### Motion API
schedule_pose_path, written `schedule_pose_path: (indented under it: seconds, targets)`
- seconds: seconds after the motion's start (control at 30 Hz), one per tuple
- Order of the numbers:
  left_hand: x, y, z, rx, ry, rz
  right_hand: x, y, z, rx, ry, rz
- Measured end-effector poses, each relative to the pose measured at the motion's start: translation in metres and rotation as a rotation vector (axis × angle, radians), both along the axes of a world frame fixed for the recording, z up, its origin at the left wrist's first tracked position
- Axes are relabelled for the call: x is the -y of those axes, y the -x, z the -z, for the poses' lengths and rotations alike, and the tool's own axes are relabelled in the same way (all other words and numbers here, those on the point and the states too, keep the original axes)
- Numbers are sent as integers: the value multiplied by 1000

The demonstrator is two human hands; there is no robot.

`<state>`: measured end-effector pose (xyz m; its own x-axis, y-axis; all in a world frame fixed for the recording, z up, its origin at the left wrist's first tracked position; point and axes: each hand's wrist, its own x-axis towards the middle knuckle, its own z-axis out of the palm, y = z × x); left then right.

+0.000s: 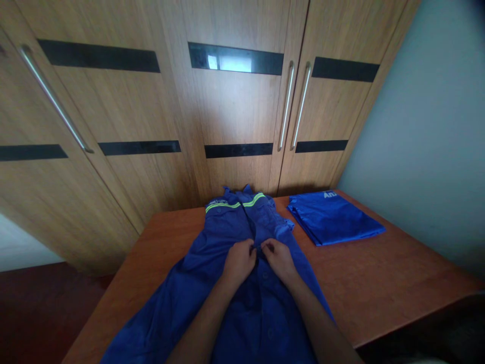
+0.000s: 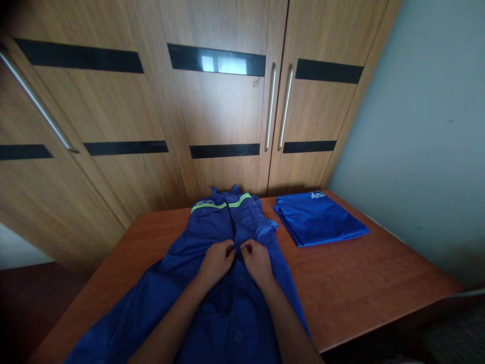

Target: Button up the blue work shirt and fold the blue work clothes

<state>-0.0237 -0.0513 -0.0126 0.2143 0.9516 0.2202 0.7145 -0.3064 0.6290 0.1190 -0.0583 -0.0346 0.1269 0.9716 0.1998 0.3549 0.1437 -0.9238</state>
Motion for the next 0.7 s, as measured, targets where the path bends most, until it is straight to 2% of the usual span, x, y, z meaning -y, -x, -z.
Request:
schedule_pose_path:
  seconds: [0.07,0.2,0.27,0.33,0.43,0.5,0.6,0.7]
  targets:
    - [4,2,-4,-78,11,8,0,0,-11,171,-12,51]
    - [4,8,-22,-177,19,16,-13,10,-48,640,-145,131]
    - [-6,12,-33,-200,10,4,-27,18,-64,716,-180,102]
    - [-21,14,-42,-211,-16,-38,-44,26,-70,707,-100,59]
    - [-48,12,-48,-214,-47,-116,-68,31,-62,638,63,27]
    - [-65,8,-44,-214,-44,-142,-81,29,-49,585,107,27]
    - [-80,4,-28,-210,-22,-149,-92,20,-27,451,120,-1]
    - [-86,6,-9,-183,-8,-151,-99,10,-8,262,88,-53]
